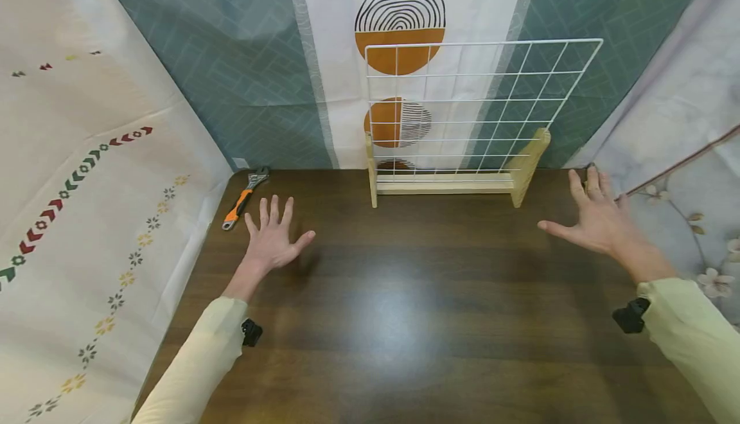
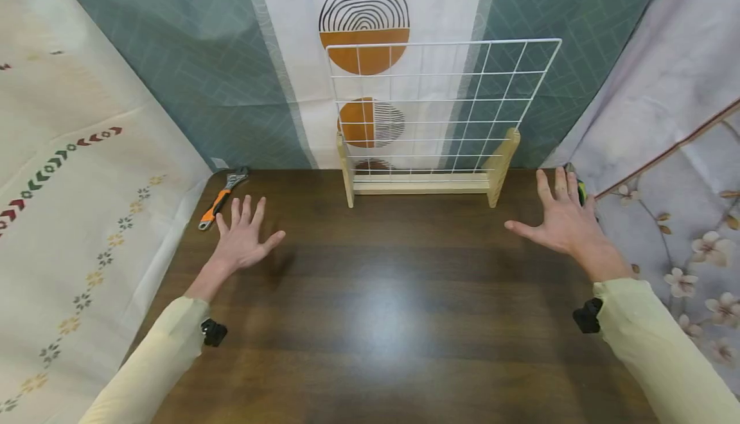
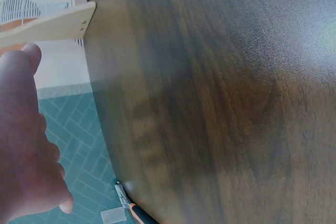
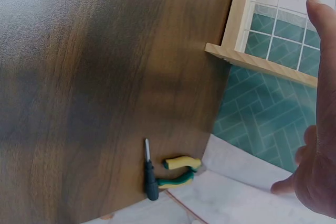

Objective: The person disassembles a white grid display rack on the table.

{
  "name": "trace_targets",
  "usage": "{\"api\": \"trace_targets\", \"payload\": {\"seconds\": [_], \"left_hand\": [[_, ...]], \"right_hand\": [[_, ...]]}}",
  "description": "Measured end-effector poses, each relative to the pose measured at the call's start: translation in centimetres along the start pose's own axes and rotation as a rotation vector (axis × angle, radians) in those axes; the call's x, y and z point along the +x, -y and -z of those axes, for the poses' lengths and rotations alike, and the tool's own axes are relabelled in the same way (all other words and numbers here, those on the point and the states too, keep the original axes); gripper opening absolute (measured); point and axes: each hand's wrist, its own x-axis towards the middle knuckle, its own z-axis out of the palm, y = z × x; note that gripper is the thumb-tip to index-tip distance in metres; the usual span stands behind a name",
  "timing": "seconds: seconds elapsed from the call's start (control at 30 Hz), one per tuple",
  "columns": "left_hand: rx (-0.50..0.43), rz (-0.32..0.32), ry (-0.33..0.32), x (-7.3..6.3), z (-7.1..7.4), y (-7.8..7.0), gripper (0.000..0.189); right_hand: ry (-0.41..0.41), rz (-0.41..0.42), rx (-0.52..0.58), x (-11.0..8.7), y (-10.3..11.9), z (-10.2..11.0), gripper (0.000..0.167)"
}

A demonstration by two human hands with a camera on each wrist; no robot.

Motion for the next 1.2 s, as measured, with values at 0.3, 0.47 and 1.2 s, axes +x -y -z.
{"api": "trace_targets", "payload": {"seconds": [0.3,0.47,1.2], "left_hand": [[-0.115,-0.001,-0.008,2.0,-0.1,-1.0,0.085],[-0.367,0.005,-0.074,5.3,1.0,-3.7,0.053],[-0.800,0.001,-0.067,15.8,4.2,-12.8,0.060]], "right_hand": [[-0.001,-0.008,0.057,0.9,-1.6,0.0,0.102],[-0.089,-0.013,0.225,2.7,-2.5,0.5,0.058],[-0.007,-0.173,0.959,10.3,-0.8,2.5,0.064]]}}
